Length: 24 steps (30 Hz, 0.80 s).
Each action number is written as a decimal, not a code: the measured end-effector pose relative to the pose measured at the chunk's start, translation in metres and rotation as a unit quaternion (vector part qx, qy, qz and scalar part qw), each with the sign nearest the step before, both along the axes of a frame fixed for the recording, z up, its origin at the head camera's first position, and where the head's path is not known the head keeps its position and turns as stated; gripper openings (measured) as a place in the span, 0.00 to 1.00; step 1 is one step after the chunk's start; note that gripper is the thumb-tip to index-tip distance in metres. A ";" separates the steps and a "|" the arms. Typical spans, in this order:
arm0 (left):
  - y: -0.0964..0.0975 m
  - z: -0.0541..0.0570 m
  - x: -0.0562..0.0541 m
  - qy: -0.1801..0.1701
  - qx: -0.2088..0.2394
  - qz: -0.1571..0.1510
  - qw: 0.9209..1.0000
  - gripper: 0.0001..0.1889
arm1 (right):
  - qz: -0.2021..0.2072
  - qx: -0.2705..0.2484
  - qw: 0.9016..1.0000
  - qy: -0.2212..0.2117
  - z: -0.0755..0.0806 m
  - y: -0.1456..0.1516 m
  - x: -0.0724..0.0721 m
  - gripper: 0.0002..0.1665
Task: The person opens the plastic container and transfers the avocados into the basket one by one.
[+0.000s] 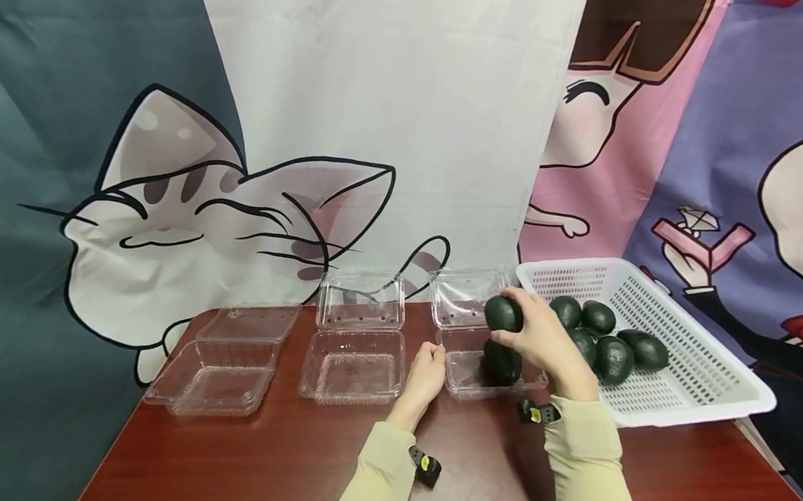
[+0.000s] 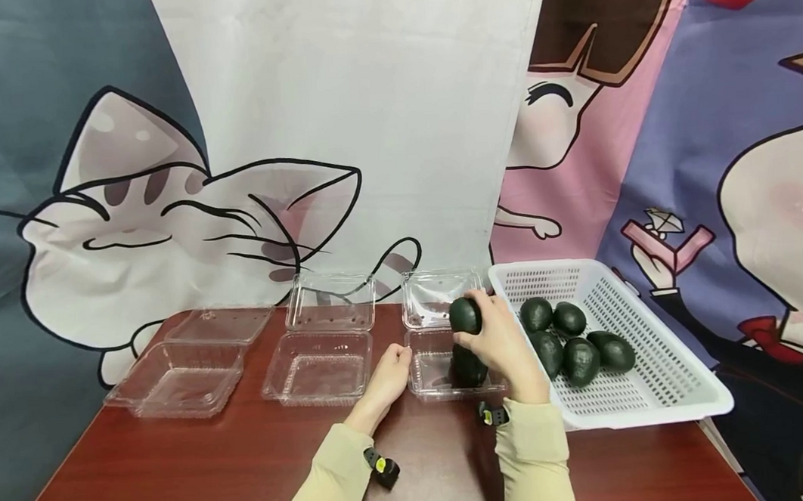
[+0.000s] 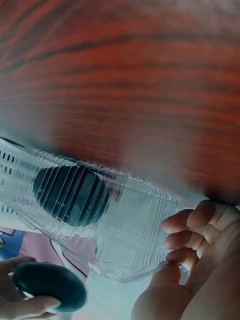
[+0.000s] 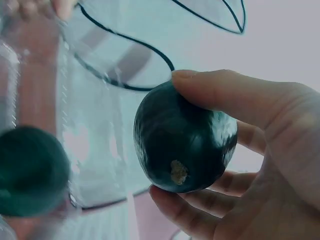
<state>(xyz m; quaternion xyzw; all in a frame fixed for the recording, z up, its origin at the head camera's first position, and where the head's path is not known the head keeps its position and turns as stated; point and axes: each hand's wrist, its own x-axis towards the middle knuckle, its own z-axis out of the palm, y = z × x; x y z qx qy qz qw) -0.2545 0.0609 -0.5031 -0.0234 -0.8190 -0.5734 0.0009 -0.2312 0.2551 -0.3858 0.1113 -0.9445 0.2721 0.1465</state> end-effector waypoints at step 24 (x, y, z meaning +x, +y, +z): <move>-0.022 -0.002 -0.006 -0.004 0.006 0.025 1.000 0.10 | -0.016 0.111 0.993 -0.046 0.053 0.129 -0.050 0.43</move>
